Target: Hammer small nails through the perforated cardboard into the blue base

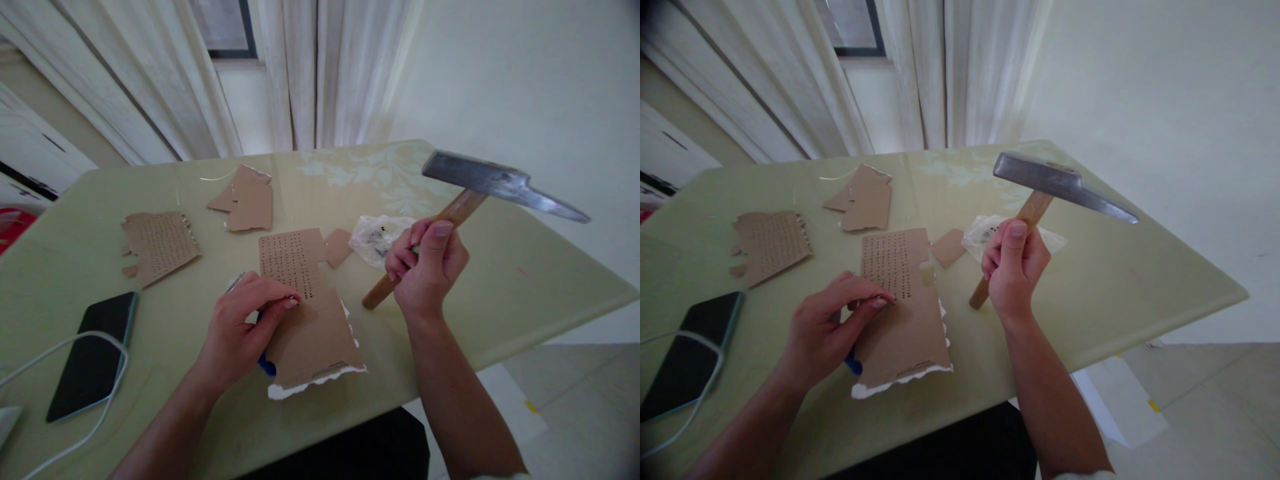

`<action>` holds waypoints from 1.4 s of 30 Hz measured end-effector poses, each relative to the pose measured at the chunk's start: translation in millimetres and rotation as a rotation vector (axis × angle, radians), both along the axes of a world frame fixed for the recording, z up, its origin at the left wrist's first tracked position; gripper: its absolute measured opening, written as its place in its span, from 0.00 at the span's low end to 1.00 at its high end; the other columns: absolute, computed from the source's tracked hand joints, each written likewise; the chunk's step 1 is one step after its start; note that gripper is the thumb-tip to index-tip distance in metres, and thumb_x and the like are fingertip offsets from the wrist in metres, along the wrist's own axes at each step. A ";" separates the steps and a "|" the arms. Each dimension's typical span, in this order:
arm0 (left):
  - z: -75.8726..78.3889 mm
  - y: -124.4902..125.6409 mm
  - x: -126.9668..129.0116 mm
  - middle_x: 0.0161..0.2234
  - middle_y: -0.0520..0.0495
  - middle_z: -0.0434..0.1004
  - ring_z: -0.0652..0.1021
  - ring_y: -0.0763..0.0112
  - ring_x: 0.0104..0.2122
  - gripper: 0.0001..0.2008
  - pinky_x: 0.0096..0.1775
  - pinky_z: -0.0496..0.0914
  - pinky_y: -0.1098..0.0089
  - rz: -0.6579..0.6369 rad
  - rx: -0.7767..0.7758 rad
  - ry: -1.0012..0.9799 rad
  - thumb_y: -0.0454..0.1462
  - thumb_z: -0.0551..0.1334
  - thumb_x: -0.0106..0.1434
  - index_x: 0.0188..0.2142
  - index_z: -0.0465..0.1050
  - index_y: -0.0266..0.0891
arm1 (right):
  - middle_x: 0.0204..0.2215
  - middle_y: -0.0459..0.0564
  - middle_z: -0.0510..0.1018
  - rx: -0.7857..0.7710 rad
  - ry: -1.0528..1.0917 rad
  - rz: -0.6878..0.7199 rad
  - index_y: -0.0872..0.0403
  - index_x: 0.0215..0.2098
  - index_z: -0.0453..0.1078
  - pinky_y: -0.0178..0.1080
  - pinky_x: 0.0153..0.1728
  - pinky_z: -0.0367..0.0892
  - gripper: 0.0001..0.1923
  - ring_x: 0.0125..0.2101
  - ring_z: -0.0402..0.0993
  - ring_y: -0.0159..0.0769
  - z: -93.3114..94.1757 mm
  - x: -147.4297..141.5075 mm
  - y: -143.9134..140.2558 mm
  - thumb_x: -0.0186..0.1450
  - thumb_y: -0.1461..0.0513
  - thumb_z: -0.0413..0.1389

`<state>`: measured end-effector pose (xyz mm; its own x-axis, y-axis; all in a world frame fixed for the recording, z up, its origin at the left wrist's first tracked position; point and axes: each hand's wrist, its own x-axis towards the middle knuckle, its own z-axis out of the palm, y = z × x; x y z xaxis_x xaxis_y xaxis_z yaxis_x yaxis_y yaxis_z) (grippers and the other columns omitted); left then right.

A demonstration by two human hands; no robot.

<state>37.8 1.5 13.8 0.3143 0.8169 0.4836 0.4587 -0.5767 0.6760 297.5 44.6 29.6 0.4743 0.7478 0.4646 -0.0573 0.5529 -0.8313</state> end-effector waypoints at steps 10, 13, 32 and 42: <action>0.7 0.7 4.7 0.35 0.51 0.88 0.80 0.67 0.33 0.07 0.39 0.74 0.65 0.005 0.037 0.002 0.34 0.67 0.74 0.40 0.84 0.44 | 0.17 0.32 0.55 0.003 -0.010 0.004 0.48 0.31 0.62 0.30 0.10 0.47 0.29 0.12 0.46 0.24 -3.4 -4.5 1.0 0.72 0.36 0.61; -4.7 2.5 4.0 0.37 0.50 0.88 0.81 0.66 0.36 0.06 0.41 0.74 0.66 -0.007 0.031 -0.026 0.35 0.67 0.74 0.40 0.85 0.44 | 0.18 0.33 0.55 -0.052 -0.096 0.064 0.47 0.31 0.60 0.31 0.12 0.48 0.31 0.13 0.48 0.25 -3.0 -3.0 -4.2 0.71 0.33 0.59; -16.0 13.7 3.2 0.40 0.46 0.87 0.81 0.62 0.40 0.10 0.45 0.74 0.64 -0.048 0.004 -0.045 0.41 0.65 0.74 0.41 0.87 0.44 | 0.28 0.47 0.74 -0.518 -1.586 0.263 0.51 0.32 0.66 0.41 0.34 0.49 0.21 0.32 0.69 0.39 99.6 -10.5 -71.7 0.82 0.52 0.52; -15.1 14.8 3.8 0.39 0.46 0.87 0.82 0.61 0.41 0.09 0.46 0.74 0.63 -0.068 0.017 0.002 0.39 0.65 0.74 0.40 0.87 0.44 | 0.30 0.49 0.78 -0.550 -1.731 0.212 0.52 0.36 0.70 0.42 0.32 0.45 0.20 0.30 0.70 0.39 97.5 -14.5 -80.6 0.83 0.51 0.51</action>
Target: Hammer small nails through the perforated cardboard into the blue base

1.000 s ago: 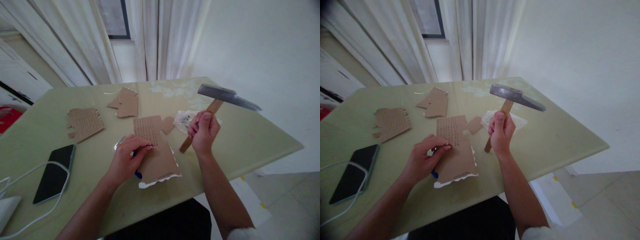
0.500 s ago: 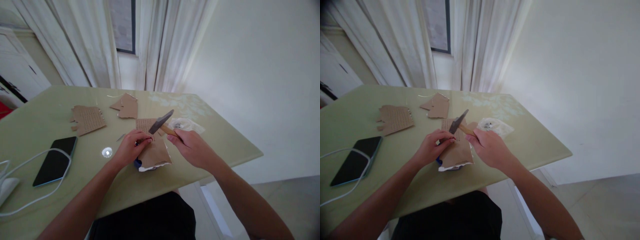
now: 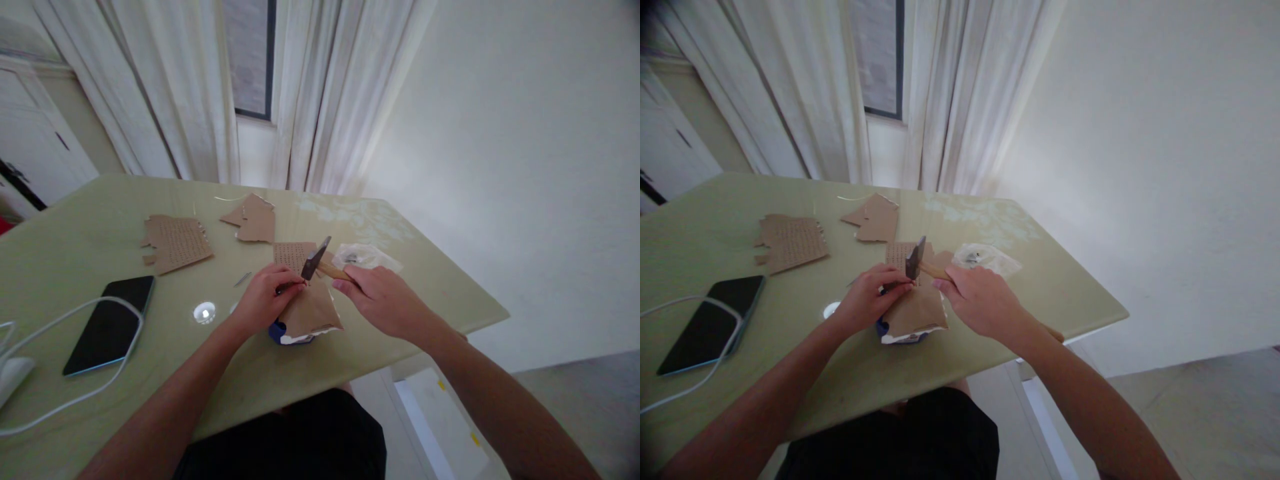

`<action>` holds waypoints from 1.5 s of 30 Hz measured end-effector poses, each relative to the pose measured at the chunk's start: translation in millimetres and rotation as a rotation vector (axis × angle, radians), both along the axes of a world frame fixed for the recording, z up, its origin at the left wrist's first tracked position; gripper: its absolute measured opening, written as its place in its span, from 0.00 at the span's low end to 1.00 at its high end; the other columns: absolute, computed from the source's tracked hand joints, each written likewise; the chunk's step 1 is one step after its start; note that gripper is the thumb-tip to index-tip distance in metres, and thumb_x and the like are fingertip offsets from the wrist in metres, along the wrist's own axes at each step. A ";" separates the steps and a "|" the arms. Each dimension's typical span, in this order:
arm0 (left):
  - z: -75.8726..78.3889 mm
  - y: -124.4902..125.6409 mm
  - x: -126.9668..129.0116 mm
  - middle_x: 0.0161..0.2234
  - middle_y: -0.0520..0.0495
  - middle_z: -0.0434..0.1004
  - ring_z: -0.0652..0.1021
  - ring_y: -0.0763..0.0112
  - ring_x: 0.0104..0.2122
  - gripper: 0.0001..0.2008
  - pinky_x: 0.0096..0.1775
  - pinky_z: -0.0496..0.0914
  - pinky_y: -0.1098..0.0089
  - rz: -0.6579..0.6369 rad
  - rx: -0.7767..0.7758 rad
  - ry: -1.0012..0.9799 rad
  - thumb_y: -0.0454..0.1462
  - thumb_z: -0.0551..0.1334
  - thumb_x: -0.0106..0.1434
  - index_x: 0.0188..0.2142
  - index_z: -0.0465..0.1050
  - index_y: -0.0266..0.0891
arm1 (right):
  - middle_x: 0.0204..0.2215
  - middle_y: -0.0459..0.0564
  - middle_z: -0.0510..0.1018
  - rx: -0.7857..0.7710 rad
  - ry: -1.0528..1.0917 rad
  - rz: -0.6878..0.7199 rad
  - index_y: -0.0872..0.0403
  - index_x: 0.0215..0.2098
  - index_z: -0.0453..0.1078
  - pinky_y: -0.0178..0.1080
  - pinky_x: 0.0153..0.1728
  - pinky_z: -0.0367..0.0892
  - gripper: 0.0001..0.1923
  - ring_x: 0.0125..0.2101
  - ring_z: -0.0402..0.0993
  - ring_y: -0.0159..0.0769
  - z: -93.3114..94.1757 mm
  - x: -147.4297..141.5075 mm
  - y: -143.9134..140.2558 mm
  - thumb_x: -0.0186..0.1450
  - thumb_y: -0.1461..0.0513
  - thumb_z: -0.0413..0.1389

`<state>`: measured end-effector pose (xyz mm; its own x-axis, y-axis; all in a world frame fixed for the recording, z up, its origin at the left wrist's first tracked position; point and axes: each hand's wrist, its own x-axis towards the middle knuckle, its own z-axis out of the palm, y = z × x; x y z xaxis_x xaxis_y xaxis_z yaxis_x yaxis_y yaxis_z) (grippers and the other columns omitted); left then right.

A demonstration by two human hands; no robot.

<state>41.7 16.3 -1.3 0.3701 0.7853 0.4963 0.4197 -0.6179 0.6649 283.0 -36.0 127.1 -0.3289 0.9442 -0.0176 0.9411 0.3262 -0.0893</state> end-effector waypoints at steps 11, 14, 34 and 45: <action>0.6 0.7 -1.3 0.40 0.46 0.85 0.82 0.59 0.43 0.08 0.48 0.74 0.61 -0.014 -0.046 0.031 0.39 0.67 0.72 0.36 0.86 0.43 | 0.30 0.49 0.79 -0.031 0.027 0.015 0.52 0.36 0.72 0.41 0.33 0.46 0.20 0.30 0.71 0.38 -7.6 0.8 -0.6 0.83 0.52 0.51; 1.0 0.2 -2.0 0.43 0.45 0.86 0.83 0.59 0.44 0.08 0.50 0.75 0.60 -0.021 -0.069 0.024 0.41 0.68 0.72 0.40 0.87 0.44 | 0.28 0.47 0.76 0.015 0.134 -0.013 0.52 0.35 0.69 0.40 0.33 0.49 0.20 0.29 0.70 0.37 -4.5 0.7 -1.3 0.83 0.52 0.50; 6.2 -8.3 -2.0 0.52 0.42 0.81 0.82 0.54 0.49 0.24 0.55 0.77 0.56 0.010 -0.119 0.049 0.52 0.78 0.62 0.52 0.85 0.42 | 0.24 0.45 0.71 -0.066 0.203 -0.015 0.51 0.32 0.66 0.40 0.32 0.49 0.20 0.27 0.67 0.37 -41.7 4.9 1.8 0.81 0.53 0.51; 5.1 19.8 -46.1 0.40 0.44 0.82 0.74 0.64 0.30 0.18 0.36 0.71 0.63 0.547 -0.124 0.002 0.49 0.62 0.74 0.48 0.85 0.40 | 0.19 0.34 0.59 0.495 1.368 -0.193 0.47 0.32 0.59 0.33 0.16 0.52 0.31 0.16 0.53 0.27 -80.3 15.7 76.8 0.72 0.32 0.55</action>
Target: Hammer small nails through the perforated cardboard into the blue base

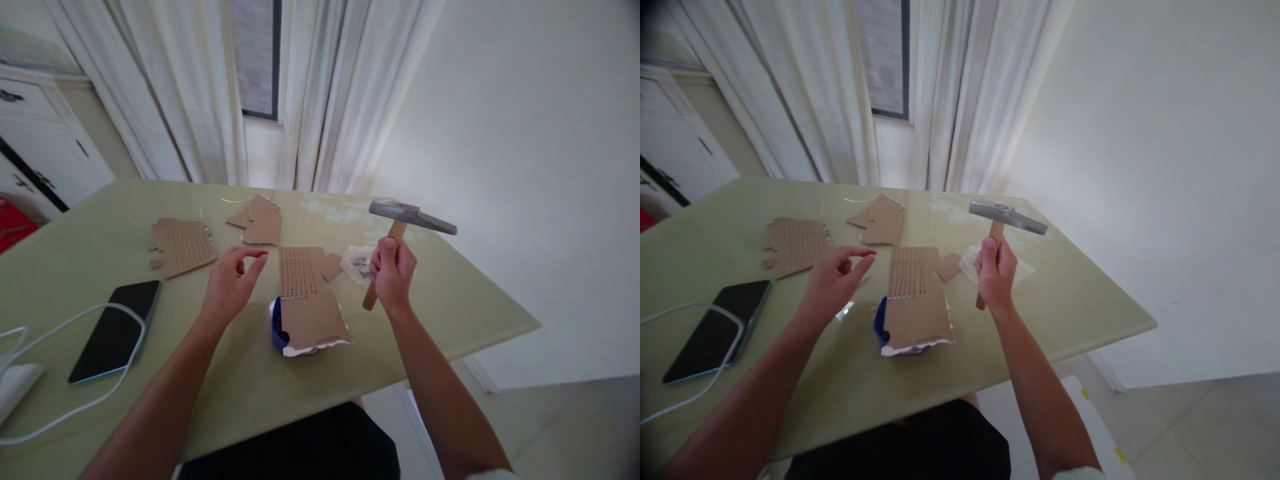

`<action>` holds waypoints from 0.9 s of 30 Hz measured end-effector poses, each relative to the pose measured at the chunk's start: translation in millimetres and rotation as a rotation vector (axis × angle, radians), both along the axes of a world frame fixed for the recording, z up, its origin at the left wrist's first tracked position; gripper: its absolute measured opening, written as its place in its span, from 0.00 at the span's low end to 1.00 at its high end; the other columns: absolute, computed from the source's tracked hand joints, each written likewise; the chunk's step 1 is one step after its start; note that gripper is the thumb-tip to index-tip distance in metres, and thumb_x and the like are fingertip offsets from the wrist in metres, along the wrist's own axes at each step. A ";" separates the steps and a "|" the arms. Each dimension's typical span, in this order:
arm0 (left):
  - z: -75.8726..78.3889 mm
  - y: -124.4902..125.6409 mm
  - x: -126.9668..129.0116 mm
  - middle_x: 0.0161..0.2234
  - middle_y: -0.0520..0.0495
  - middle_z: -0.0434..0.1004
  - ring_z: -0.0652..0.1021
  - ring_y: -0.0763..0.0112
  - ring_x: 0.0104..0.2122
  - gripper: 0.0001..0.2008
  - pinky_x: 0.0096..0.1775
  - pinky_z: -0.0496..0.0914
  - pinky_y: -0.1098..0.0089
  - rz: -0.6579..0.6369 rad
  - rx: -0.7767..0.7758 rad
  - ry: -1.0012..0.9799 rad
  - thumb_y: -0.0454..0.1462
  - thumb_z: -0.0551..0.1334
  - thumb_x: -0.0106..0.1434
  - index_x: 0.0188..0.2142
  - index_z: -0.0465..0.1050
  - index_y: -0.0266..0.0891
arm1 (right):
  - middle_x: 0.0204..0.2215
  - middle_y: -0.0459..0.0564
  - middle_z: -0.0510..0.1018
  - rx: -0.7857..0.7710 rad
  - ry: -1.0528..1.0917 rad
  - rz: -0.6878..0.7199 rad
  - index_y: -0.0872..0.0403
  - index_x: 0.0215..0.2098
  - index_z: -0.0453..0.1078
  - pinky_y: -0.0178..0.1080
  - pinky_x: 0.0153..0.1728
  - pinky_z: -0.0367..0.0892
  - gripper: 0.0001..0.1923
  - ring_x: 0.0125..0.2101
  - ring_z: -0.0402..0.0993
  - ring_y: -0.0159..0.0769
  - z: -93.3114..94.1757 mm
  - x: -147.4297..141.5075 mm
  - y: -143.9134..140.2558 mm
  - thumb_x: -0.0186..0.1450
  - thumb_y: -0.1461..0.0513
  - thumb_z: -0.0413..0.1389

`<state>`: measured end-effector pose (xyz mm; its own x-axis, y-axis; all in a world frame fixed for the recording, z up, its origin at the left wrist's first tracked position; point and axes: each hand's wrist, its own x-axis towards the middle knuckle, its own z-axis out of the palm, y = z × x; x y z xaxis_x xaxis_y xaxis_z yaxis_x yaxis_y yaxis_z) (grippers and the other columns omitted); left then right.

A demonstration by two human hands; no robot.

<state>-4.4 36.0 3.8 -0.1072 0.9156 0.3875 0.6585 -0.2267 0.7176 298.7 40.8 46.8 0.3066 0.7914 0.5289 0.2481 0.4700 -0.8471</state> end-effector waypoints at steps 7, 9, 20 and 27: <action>-25.4 16.3 -39.4 0.44 0.36 0.87 0.83 0.43 0.47 0.14 0.48 0.73 0.53 0.107 -0.377 0.475 0.46 0.65 0.69 0.42 0.83 0.40 | 0.18 0.33 0.58 0.031 0.137 0.009 0.48 0.31 0.59 0.30 0.14 0.53 0.32 0.14 0.53 0.25 -14.4 -10.8 28.7 0.70 0.31 0.57; -30.3 17.2 -42.0 0.43 0.36 0.87 0.84 0.44 0.45 0.13 0.45 0.73 0.55 0.080 -0.444 0.491 0.47 0.66 0.67 0.40 0.82 0.41 | 0.17 0.33 0.59 0.047 0.153 0.037 0.48 0.31 0.61 0.30 0.13 0.52 0.31 0.14 0.53 0.25 -17.7 -11.5 29.1 0.70 0.33 0.59; -56.9 12.4 -37.6 0.38 0.35 0.82 0.81 0.43 0.44 0.11 0.50 0.74 0.49 0.017 -0.340 0.584 0.42 0.56 0.70 0.35 0.74 0.43 | 0.19 0.35 0.58 0.105 0.204 0.065 0.48 0.32 0.64 0.31 0.13 0.51 0.27 0.14 0.52 0.26 -20.7 -0.8 13.6 0.74 0.38 0.60; -28.5 3.5 -6.7 0.39 0.44 0.80 0.78 0.56 0.38 0.09 0.45 0.74 0.56 0.080 -0.125 0.257 0.43 0.59 0.73 0.45 0.75 0.42 | 0.19 0.35 0.57 0.103 0.199 0.076 0.48 0.33 0.64 0.32 0.13 0.50 0.25 0.14 0.52 0.27 -20.3 -0.5 10.9 0.76 0.40 0.58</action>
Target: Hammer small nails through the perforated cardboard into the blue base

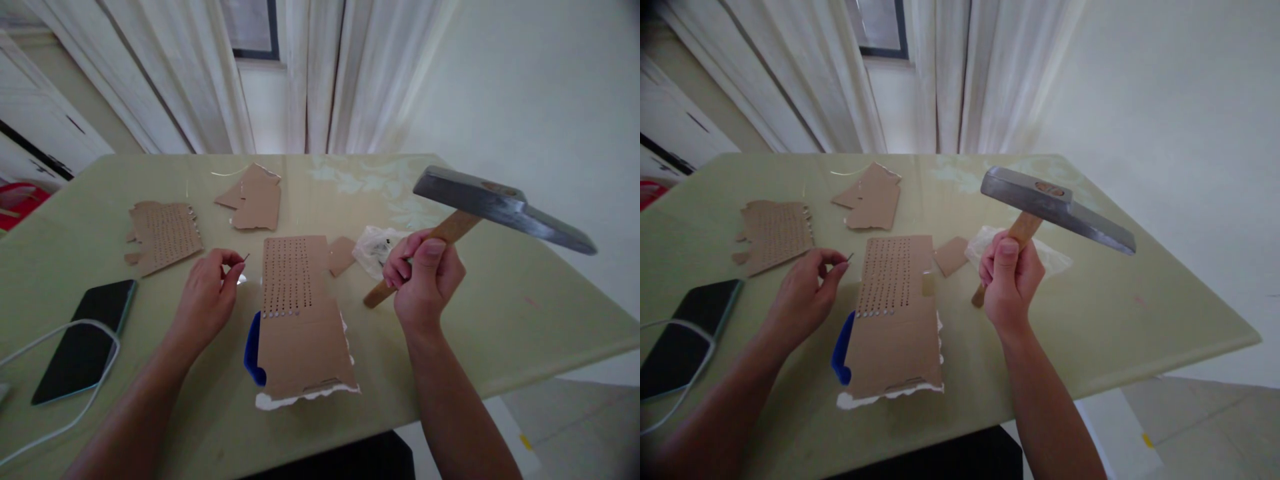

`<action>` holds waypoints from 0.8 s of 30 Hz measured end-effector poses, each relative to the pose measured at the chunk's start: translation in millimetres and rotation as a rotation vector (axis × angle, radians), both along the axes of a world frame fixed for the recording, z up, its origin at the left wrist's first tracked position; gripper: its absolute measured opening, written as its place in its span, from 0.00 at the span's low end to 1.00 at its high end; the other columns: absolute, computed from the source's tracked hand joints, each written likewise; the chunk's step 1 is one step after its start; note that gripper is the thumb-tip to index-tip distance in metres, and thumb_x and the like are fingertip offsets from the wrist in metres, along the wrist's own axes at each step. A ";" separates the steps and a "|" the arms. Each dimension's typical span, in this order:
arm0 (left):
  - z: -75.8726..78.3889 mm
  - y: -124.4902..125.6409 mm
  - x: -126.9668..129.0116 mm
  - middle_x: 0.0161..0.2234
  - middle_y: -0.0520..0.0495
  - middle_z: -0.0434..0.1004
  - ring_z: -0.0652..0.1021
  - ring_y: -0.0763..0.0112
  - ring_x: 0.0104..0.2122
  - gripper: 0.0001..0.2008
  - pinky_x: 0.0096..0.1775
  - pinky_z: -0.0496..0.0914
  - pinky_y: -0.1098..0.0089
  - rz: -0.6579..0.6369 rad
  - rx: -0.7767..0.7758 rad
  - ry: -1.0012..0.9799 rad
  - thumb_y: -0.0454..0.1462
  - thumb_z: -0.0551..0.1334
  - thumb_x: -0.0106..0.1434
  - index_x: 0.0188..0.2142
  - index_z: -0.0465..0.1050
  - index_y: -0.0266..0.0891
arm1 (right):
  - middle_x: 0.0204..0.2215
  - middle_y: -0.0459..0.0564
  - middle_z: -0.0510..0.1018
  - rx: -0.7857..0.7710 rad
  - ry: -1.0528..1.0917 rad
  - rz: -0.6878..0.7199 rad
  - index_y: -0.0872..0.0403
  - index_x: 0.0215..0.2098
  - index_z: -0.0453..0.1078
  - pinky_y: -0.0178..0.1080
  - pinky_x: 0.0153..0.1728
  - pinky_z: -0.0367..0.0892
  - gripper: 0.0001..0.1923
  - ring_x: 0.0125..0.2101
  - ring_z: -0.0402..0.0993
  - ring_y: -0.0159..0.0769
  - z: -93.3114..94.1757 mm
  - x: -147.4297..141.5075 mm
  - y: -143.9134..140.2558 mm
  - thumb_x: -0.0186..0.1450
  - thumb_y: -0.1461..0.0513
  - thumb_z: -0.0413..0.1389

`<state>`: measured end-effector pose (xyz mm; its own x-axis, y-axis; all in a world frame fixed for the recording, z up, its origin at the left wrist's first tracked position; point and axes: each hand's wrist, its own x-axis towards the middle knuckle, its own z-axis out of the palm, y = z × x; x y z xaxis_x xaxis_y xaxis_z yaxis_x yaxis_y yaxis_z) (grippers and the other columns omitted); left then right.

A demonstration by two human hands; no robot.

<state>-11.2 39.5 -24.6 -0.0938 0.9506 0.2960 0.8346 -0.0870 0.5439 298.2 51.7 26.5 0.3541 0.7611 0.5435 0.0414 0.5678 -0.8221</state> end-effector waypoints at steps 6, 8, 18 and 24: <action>26.0 -33.2 41.5 0.39 0.50 0.84 0.80 0.66 0.36 0.06 0.37 0.73 0.65 -0.203 0.101 -0.434 0.43 0.66 0.74 0.45 0.81 0.45 | 0.19 0.36 0.58 0.000 0.030 0.029 0.48 0.34 0.65 0.32 0.13 0.49 0.24 0.15 0.51 0.27 0.7 -2.4 -0.6 0.75 0.40 0.60; 29.6 -40.3 49.5 0.38 0.49 0.85 0.81 0.65 0.36 0.06 0.37 0.74 0.65 -0.250 0.075 -0.455 0.43 0.68 0.73 0.42 0.83 0.45 | 0.19 0.36 0.59 -0.008 0.032 0.027 0.48 0.33 0.65 0.32 0.13 0.49 0.25 0.15 0.51 0.27 0.6 -3.4 -0.5 0.74 0.39 0.61; 35.7 -42.8 62.8 0.35 0.52 0.85 0.77 0.70 0.29 0.04 0.34 0.74 0.66 -0.360 0.070 -0.334 0.41 0.70 0.72 0.43 0.87 0.47 | 0.19 0.36 0.59 0.018 0.022 0.045 0.48 0.33 0.64 0.31 0.13 0.49 0.25 0.16 0.51 0.26 -1.8 -4.2 0.6 0.75 0.40 0.60; 35.6 -44.2 60.5 0.33 0.54 0.84 0.77 0.72 0.30 0.03 0.32 0.71 0.70 -0.395 0.089 -0.311 0.38 0.72 0.71 0.42 0.86 0.47 | 0.19 0.35 0.58 0.031 0.063 0.067 0.49 0.32 0.65 0.31 0.14 0.48 0.25 0.15 0.51 0.25 -2.0 -4.0 1.1 0.74 0.41 0.62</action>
<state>49.4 -4.7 11.0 0.1712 0.9038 0.3922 0.5286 -0.4202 0.7376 294.2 52.8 24.5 0.3376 0.7672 0.5454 -0.0489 0.5929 -0.8038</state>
